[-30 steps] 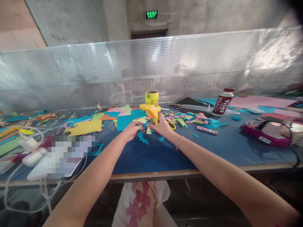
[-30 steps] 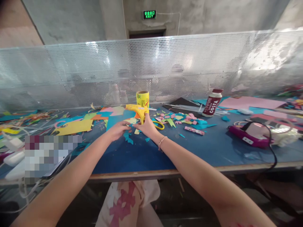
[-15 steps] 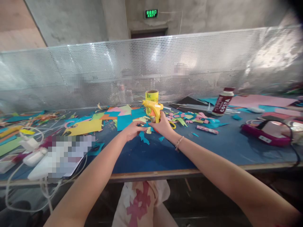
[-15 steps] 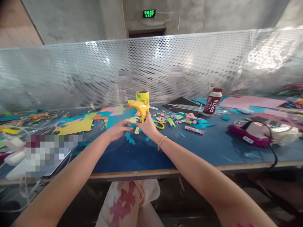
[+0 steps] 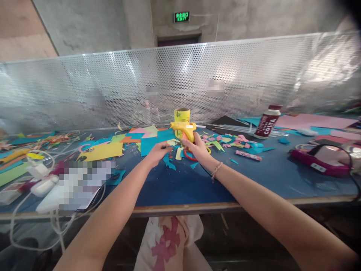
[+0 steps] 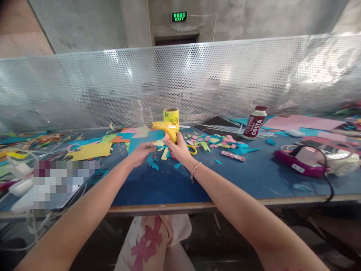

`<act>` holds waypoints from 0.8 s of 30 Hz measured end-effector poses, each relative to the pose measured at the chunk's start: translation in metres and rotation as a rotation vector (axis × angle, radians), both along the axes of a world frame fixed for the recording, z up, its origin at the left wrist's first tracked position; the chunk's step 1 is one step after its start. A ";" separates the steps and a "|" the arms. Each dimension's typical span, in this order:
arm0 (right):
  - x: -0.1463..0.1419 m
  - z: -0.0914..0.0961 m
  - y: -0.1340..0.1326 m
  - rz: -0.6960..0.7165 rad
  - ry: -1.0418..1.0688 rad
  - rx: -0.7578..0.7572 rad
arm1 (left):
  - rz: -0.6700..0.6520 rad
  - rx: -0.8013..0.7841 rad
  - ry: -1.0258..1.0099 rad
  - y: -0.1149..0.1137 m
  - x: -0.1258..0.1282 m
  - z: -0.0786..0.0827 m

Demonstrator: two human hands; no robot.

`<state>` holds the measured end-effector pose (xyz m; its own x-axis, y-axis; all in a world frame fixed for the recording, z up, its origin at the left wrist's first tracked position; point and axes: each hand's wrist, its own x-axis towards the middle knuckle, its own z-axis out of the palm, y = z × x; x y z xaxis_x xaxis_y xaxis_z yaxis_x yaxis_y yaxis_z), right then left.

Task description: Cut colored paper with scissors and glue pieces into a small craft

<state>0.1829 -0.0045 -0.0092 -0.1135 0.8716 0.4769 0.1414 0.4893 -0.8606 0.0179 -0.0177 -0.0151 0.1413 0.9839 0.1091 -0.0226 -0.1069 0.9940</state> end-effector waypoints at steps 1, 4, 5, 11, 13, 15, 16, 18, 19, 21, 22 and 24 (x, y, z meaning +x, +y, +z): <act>0.003 0.002 0.001 -0.026 -0.025 -0.002 | 0.035 0.004 0.002 0.002 -0.002 0.000; 0.013 0.006 0.004 -0.186 -0.192 0.055 | 0.125 0.041 0.024 0.010 -0.010 -0.003; 0.017 0.007 0.005 -0.253 -0.272 0.090 | 0.148 0.047 0.041 0.012 -0.013 -0.004; 0.031 0.010 0.009 -0.439 -0.650 0.172 | 0.275 0.056 0.016 0.018 -0.020 -0.005; 0.031 0.010 0.009 -0.451 -0.700 0.172 | 0.278 0.042 -0.027 0.018 -0.019 -0.005; 0.030 0.008 0.010 -0.464 -0.740 0.167 | 0.276 0.028 -0.061 0.018 -0.018 -0.004; 0.030 0.007 0.011 -0.466 -0.755 0.166 | 0.273 0.023 -0.076 0.018 -0.017 -0.004; 0.029 0.006 0.012 -0.459 -0.764 0.166 | 0.266 0.018 -0.085 0.017 -0.017 -0.003; 0.029 0.006 0.013 -0.454 -0.761 0.165 | 0.263 0.014 -0.084 0.016 -0.017 -0.002; 0.030 0.006 0.013 -0.447 -0.753 0.153 | 0.263 -0.001 -0.075 0.016 -0.018 -0.002; 0.031 0.007 0.013 -0.445 -0.752 0.144 | 0.266 -0.008 -0.061 0.016 -0.018 -0.002; 0.031 0.008 0.012 -0.441 -0.757 0.132 | 0.277 -0.019 -0.019 0.016 -0.018 -0.003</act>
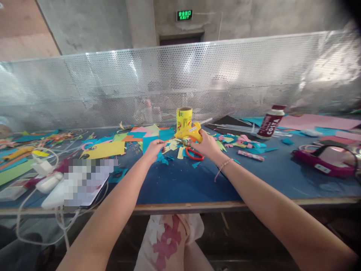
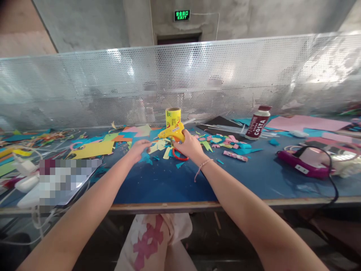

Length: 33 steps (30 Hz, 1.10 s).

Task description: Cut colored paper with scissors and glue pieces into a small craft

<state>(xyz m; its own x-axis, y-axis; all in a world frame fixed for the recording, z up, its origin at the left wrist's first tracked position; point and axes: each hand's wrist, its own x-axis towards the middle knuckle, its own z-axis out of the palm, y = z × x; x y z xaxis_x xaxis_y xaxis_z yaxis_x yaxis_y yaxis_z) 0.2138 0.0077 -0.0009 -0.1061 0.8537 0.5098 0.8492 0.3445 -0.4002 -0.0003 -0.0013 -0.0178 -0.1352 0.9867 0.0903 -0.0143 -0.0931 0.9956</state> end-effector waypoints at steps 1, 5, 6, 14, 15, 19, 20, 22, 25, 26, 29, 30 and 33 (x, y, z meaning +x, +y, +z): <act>0.000 0.001 -0.001 0.001 -0.006 -0.004 | 0.008 -0.007 0.020 0.001 0.000 -0.001; -0.002 0.002 -0.005 0.004 -0.072 0.003 | -0.028 -0.046 0.015 0.006 0.000 -0.009; -0.003 0.002 -0.006 -0.001 -0.092 0.008 | -0.053 -0.052 -0.006 0.008 0.000 -0.010; 0.001 0.005 -0.007 -0.028 -0.197 0.005 | -0.116 -0.024 -0.035 0.009 0.000 -0.014; 0.002 0.006 -0.007 -0.026 -0.200 0.005 | -0.120 -0.017 -0.030 0.009 -0.001 -0.014; 0.004 0.008 -0.008 -0.024 -0.228 0.004 | -0.119 0.035 0.020 0.010 -0.002 -0.015; 0.004 0.007 -0.008 -0.021 -0.232 0.005 | -0.112 0.046 0.034 0.010 -0.002 -0.015; 0.004 0.007 -0.008 -0.014 -0.231 0.011 | -0.104 0.054 0.053 0.009 -0.002 -0.014; 0.004 0.006 -0.007 -0.010 -0.219 0.010 | -0.108 0.042 0.061 0.005 0.000 -0.009; 0.004 0.006 -0.007 -0.003 -0.217 0.008 | -0.105 0.036 0.057 0.003 0.000 -0.007; 0.004 0.007 -0.007 0.017 -0.214 0.004 | -0.094 0.028 0.037 -0.001 0.002 -0.003; 0.004 0.007 -0.007 0.021 -0.213 0.006 | -0.093 0.027 0.033 -0.001 0.003 -0.003; 0.004 0.007 -0.007 0.023 -0.209 0.009 | -0.100 0.029 0.034 -0.002 0.003 -0.002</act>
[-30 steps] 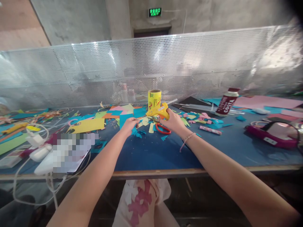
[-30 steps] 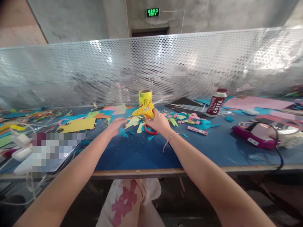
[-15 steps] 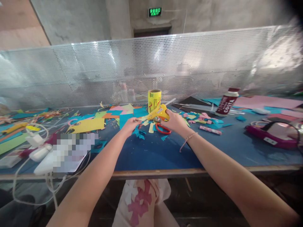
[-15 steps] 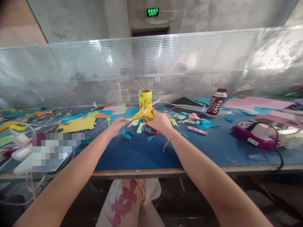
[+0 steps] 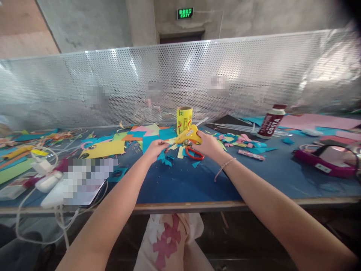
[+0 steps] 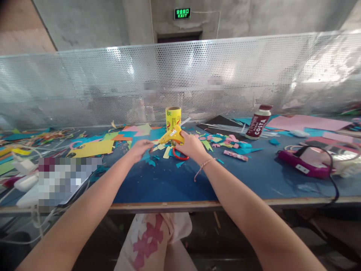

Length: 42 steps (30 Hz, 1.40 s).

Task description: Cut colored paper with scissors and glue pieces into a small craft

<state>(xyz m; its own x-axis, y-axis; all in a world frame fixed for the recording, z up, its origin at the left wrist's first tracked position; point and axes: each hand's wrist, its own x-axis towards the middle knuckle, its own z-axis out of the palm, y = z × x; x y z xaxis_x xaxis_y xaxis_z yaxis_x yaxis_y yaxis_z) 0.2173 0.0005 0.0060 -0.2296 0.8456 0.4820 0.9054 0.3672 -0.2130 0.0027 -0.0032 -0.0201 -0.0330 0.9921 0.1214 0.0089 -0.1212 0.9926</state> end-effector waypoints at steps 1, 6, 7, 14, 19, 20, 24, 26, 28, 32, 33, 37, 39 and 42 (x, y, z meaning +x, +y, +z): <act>0.000 0.000 0.000 0.000 0.002 -0.003 | -0.004 0.002 0.001 0.000 0.000 0.000; 0.000 -0.002 0.002 0.000 0.014 -0.006 | -0.004 -0.001 0.005 0.000 -0.002 -0.001; 0.000 -0.001 0.003 0.001 0.015 -0.007 | 0.001 -0.005 0.009 0.000 -0.002 0.000; 0.000 0.000 0.001 0.045 0.032 -0.005 | 0.035 -0.035 -0.057 0.002 0.000 0.000; 0.000 -0.001 0.002 0.015 0.037 -0.015 | 0.031 -0.019 -0.065 0.009 -0.004 -0.006; 0.000 -0.002 0.003 0.006 0.041 -0.014 | 0.025 -0.013 -0.063 0.010 -0.005 -0.007; -0.001 -0.008 0.009 -0.012 0.083 0.007 | -0.004 0.035 -0.105 0.010 -0.006 -0.006; -0.002 -0.014 0.013 0.006 0.129 0.021 | -0.010 0.046 -0.129 0.008 -0.006 -0.004; -0.004 -0.020 0.016 0.042 0.157 0.010 | -0.003 0.037 -0.149 0.006 -0.004 -0.001; -0.010 -0.029 0.015 0.076 0.042 -0.025 | 0.027 0.002 -0.181 0.002 -0.003 0.005; -0.011 -0.029 0.013 0.076 -0.002 -0.005 | 0.029 0.001 -0.178 0.001 -0.003 0.005; -0.021 -0.026 0.000 0.105 -0.095 0.166 | 0.029 0.008 -0.124 0.002 -0.004 0.004; -0.031 -0.027 -0.007 0.298 -0.130 0.173 | 0.035 0.011 -0.098 0.003 -0.004 0.002; -0.049 -0.036 -0.012 0.473 -0.150 0.078 | 0.028 0.032 -0.102 0.003 -0.005 0.001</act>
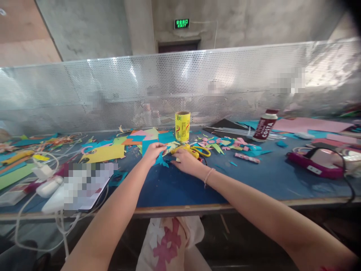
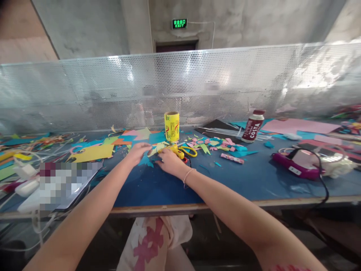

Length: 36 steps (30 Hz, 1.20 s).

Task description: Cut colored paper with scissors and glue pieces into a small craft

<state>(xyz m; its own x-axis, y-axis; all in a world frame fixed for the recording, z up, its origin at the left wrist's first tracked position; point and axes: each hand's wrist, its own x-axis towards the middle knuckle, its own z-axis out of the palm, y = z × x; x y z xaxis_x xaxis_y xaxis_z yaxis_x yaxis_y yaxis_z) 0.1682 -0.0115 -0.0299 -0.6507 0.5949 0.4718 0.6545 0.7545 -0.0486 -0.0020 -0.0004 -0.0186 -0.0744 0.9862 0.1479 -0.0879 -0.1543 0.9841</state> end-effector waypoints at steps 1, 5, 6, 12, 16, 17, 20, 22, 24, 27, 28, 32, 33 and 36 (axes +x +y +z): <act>-0.005 -0.004 0.000 0.021 -0.019 -0.013 | -0.001 0.009 0.003 0.000 0.000 0.000; -0.011 -0.015 0.005 0.093 -0.009 -0.054 | 0.025 0.035 -0.001 0.000 0.000 0.001; -0.010 -0.016 0.006 0.114 -0.006 -0.062 | 0.032 0.037 -0.008 0.000 0.000 0.001; -0.009 -0.012 0.007 0.232 -0.063 -0.039 | 0.030 0.038 -0.007 -0.001 0.002 0.002; -0.009 -0.011 0.007 0.166 -0.101 -0.032 | 0.029 0.031 -0.019 -0.001 0.002 0.003; -0.008 -0.010 0.009 0.158 -0.053 -0.050 | 0.024 0.031 -0.020 -0.001 0.002 0.003; -0.005 -0.010 0.018 0.142 0.241 -0.241 | 0.023 0.022 -0.037 -0.001 0.001 0.004; -0.002 -0.009 0.023 0.094 0.504 -0.533 | 0.028 -0.006 -0.058 -0.002 0.001 0.004; 0.000 -0.008 0.026 0.064 0.762 -0.836 | 0.017 -0.035 -0.054 -0.003 0.001 0.005; 0.001 -0.005 0.024 0.092 1.019 -1.108 | -0.028 -0.044 -0.003 -0.006 0.005 0.003; 0.002 -0.003 0.022 0.103 1.068 -1.166 | -0.043 -0.046 0.011 -0.007 0.006 0.003; 0.003 0.003 0.015 0.139 1.184 -1.354 | -0.069 -0.062 0.036 -0.009 0.012 0.001; 0.003 0.004 0.014 0.151 1.200 -1.377 | -0.069 -0.065 0.037 -0.009 0.013 0.001; 0.003 0.006 0.013 0.169 1.185 -1.372 | -0.060 -0.070 0.039 -0.008 0.013 0.001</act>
<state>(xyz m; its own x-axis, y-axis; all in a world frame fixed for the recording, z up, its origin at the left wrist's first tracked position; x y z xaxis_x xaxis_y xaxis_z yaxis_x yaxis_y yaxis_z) 0.1714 0.0013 -0.0241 -0.4608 0.8869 -0.0340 -0.2538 -0.1684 -0.9525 0.0115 -0.0088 -0.0172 -0.0103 0.9967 0.0802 -0.0562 -0.0807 0.9952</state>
